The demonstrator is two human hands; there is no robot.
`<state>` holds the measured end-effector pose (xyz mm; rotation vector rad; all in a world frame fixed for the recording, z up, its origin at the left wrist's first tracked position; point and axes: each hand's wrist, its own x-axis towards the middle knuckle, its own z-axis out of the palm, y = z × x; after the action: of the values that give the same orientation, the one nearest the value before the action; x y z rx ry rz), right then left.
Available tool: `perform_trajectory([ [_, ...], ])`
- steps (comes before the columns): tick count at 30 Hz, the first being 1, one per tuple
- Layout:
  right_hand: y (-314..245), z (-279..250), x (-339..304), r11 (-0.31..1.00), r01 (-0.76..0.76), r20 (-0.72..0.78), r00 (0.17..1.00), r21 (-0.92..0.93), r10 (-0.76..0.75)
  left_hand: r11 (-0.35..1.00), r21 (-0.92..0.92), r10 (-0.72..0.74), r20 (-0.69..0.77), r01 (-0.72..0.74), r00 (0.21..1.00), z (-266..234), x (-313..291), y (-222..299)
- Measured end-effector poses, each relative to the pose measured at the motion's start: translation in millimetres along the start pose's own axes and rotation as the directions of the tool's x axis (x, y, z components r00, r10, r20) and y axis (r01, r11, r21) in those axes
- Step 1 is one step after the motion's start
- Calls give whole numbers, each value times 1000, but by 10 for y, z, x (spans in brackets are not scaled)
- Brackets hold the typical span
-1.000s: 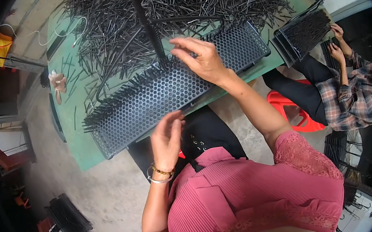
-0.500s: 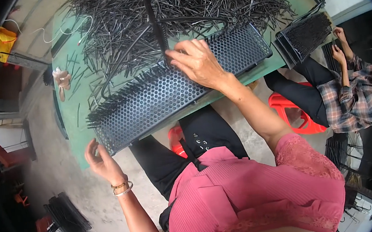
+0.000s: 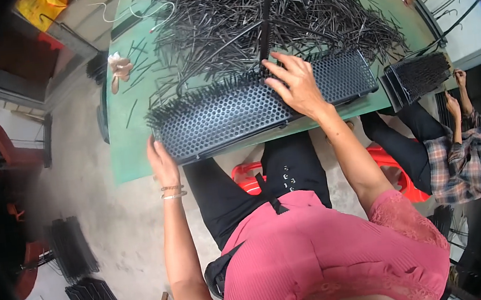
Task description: Inserting bundles of bristles into a perforated metal brush frame.
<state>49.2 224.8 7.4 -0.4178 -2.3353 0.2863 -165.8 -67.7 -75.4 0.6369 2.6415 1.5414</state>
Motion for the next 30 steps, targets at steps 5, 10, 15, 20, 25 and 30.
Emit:
perform_trajectory([
  [5, 166, -196, -252, 979, -206, -177, 963, 8, 204, 993, -52, -97, 73, 101, 993, -35, -22, 147],
  [10, 738, -679, -592, 938, -326, -249, 924, -117, 290, 985, -108, -125, 106, 136, 986, -66, 5, -5],
  [15, 1626, -991, -812, 814, -488, -303, 865, -317, 400, 974, -131, -169, 126, 185, 978, -66, 54, -223],
  [20, 1984, -754, -979, 574, -803, -240, 596, -160, 766, 960, -216, -139, 176, 176, 975, -55, 59, -115],
  [25, 1987, -898, -899, 473, -862, -62, 491, -183, 869, 947, -257, -156, 150, 191, 976, -38, 87, -148],
  [30, 1943, -953, -1011, 459, -863, -40, 477, -209, 878, 959, -226, -135, 173, 172, 976, -42, 170, -122],
])
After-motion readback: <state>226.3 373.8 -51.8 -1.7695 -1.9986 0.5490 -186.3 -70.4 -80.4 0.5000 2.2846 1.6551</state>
